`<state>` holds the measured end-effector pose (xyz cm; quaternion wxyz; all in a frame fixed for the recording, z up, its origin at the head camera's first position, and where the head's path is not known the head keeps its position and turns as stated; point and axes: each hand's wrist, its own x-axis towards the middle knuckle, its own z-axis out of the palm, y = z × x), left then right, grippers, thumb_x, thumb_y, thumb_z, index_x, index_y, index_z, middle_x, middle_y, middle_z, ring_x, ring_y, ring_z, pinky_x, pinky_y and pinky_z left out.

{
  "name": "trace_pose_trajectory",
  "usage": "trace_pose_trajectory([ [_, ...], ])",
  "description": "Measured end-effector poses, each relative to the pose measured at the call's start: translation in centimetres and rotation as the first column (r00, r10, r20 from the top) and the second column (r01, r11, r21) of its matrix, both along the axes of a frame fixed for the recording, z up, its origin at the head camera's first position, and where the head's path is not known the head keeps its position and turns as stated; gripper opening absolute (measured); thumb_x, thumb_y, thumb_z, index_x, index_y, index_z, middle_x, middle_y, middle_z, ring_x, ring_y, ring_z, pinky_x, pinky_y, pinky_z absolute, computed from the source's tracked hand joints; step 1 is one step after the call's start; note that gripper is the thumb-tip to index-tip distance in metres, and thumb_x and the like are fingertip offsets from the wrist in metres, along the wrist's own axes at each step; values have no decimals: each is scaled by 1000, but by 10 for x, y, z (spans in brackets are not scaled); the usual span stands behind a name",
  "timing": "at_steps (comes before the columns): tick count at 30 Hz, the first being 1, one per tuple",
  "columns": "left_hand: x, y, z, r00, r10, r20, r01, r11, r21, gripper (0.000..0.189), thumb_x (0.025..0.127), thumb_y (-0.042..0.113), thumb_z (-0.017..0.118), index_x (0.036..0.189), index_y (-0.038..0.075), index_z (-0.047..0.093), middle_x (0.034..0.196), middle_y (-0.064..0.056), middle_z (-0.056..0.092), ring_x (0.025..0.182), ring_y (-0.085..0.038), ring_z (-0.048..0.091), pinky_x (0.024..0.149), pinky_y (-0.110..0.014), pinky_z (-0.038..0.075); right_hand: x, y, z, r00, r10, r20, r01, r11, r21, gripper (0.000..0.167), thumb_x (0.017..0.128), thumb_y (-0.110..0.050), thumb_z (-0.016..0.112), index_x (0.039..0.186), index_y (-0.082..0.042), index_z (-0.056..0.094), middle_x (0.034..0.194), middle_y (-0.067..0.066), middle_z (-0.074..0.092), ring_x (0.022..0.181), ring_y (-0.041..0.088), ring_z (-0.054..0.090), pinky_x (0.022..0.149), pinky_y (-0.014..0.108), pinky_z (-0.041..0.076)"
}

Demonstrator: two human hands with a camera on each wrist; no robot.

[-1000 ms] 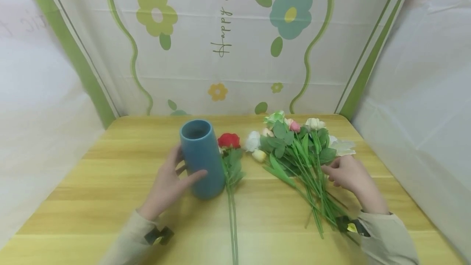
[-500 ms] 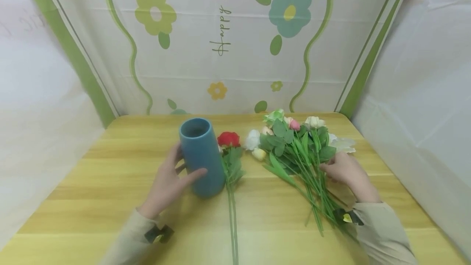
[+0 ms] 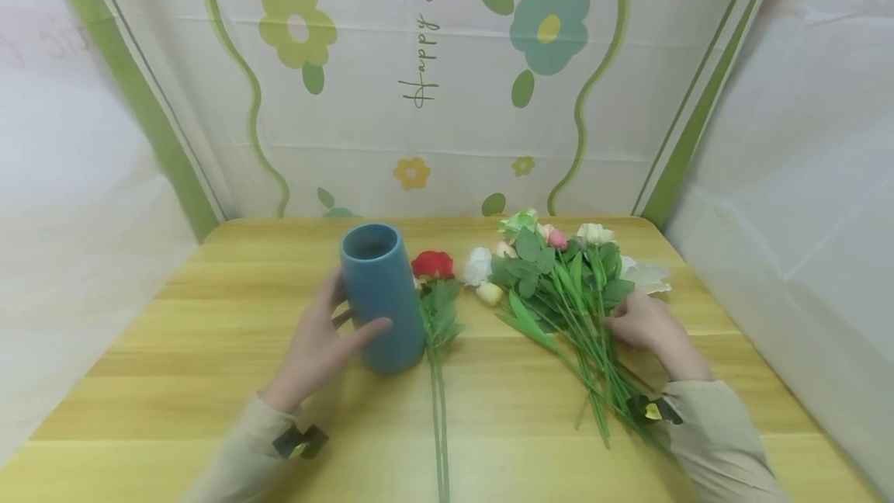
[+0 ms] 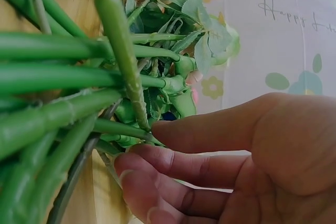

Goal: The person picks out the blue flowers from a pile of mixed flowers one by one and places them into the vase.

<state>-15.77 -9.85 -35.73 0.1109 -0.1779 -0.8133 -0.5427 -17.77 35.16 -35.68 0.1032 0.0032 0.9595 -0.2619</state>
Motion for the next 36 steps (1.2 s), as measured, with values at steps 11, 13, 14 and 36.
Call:
trace_pose_trajectory([
  [11,0,1,2,1000,0,10,0,1000,-4,92,82,35,82,154,17,27,145,-4,43,129,-26,45,102,-50,43,-1,0,1,1000,-11,20,12,998,-59,23,97,-12,59,80,2,67,66,6,61,59,21,59,51,36,50],
  [13,0,2,2,1000,1,13,-1,1000,-4,92,82,35,82,154,16,27,145,-4,42,129,-26,45,102,-49,43,-1,1,0,1000,-16,21,17,998,-62,24,97,-12,60,78,1,67,66,6,61,59,20,59,51,36,50],
  [14,0,2,2,1000,1,14,-1,1000,-4,92,82,34,82,154,16,27,145,-3,42,129,-26,45,102,-49,43,-1,1,0,1000,-18,21,19,998,-64,25,97,-12,60,77,1,66,66,6,61,59,20,59,51,36,50],
  [36,1,0,2,1000,13,26,-13,1000,-7,93,81,36,82,154,18,27,145,-3,43,130,-26,45,102,-50,43,-2,-4,-4,999,-48,-1,48,997,-53,34,95,-11,58,63,-4,62,58,4,58,53,18,52,48,30,48],
])
